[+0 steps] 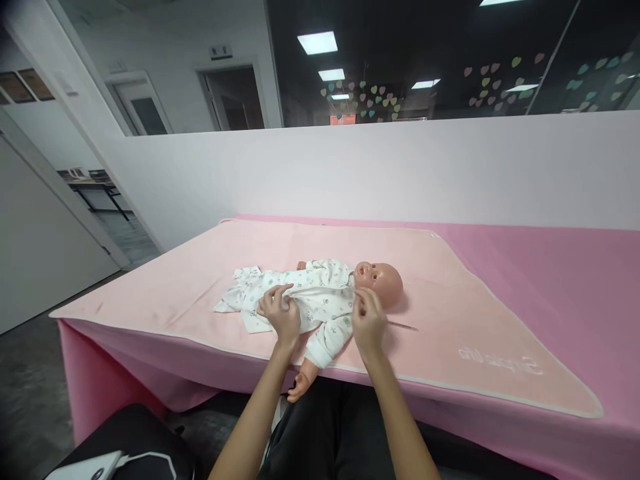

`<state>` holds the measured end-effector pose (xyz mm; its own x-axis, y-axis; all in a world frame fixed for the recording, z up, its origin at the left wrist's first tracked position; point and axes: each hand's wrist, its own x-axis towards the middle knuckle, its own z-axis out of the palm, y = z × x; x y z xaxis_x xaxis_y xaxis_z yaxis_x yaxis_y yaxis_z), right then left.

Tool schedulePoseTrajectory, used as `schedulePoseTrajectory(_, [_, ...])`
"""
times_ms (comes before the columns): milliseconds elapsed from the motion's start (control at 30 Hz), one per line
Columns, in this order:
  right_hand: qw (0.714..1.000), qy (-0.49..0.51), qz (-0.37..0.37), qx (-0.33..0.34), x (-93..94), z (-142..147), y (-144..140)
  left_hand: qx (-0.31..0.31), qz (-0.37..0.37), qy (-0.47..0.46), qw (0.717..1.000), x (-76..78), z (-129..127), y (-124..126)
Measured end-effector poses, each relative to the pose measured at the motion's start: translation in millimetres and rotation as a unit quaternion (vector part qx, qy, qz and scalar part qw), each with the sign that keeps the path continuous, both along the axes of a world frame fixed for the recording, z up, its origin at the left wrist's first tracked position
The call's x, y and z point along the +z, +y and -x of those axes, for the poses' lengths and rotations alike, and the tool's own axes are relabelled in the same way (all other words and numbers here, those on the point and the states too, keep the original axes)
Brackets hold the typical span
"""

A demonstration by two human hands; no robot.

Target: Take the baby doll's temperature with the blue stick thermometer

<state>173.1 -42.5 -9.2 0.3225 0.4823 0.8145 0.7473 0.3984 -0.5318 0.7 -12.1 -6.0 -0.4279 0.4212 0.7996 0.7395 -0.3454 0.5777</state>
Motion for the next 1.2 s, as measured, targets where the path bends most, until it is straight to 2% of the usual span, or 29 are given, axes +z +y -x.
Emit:
schedulePoseTrajectory(67, [0.995,-0.008,0.077,-0.067,-8.7,-30.2,-18.5,-0.027,-0.027,0.070,0.997,4.6,-1.6,4.6])
schedulePoseTrajectory(133, [0.975,-0.068,0.164,-0.133,-21.0,-63.9,-32.7,-0.098,-0.043,0.135,0.985,12.0,-6.8,13.6])
schedulePoseTrajectory(200, [0.951,-0.159,0.217,-0.155,-33.5,-93.6,-41.2,-0.181,-0.025,0.178,0.967,20.6,-15.1,26.2])
schedulePoseTrajectory(267, [0.929,-0.226,0.258,-0.139,-43.6,-114.0,-45.4,-0.242,0.021,0.203,0.949,27.6,-24.1,39.6])
schedulePoseTrajectory(333, [0.921,-0.256,0.274,-0.105,-49.6,-124.1,-47.4,-0.287,0.088,0.234,0.925,30.6,-31.2,50.3])
schedulePoseTrajectory(400, [0.928,-0.247,0.269,-0.075,-51.3,-126.7,-48.9,-0.310,0.139,0.266,0.902,29.5,-34.7,55.9])
schedulePoseTrajectory(500, [0.943,-0.191,0.267,-0.047,-46.2,-124.1,-52.4,-0.317,0.143,0.291,0.891,24.7,-34.7,54.7])
schedulePoseTrajectory(633, [0.943,-0.081,0.322,-0.005,-29.2,-117.6,-61.4,-0.314,0.096,0.310,0.892,20.6,-32.8,46.6])
schedulePoseTrajectory(767, [0.928,0.056,0.360,0.080,-13.0,-109.9,-68.2,-0.311,0.064,0.316,0.894,19.1,-33.2,43.0])
schedulePoseTrajectory(900, [0.922,0.095,0.366,0.088,0.4,-102.0,-63.0,-0.312,0.049,0.307,0.898,17.9,-34.3,40.3])
schedulePoseTrajectory(933, [0.915,0.115,0.374,0.102,6.5,-100.4,-60.6,-0.309,0.054,0.306,0.899,17.5,-34.5,39.3])
schedulePoseTrajectory(1000, [0.885,0.199,0.385,0.172,25.2,-98.0,-56.1,-0.299,0.062,0.307,0.901,16.2,-34.7,37.2])
schedulePoseTrajectory(1067, [0.845,0.304,0.353,0.262,52.0,-96.9,-52.9,-0.284,0.055,0.307,0.907,14.2,-34.6,35.5])
schedulePoseTrajectory(1100, [0.838,0.339,0.309,0.297,66.9,-96.8,-51.5,-0.277,0.047,0.305,0.910,12.9,-34.5,35.0])
schedulePoseTrajectory(1200, [0.850,0.344,0.192,0.350,106.8,-96.0,-45.9,-0.251,0.031,0.293,0.922,9.5,-34.4,34.8])
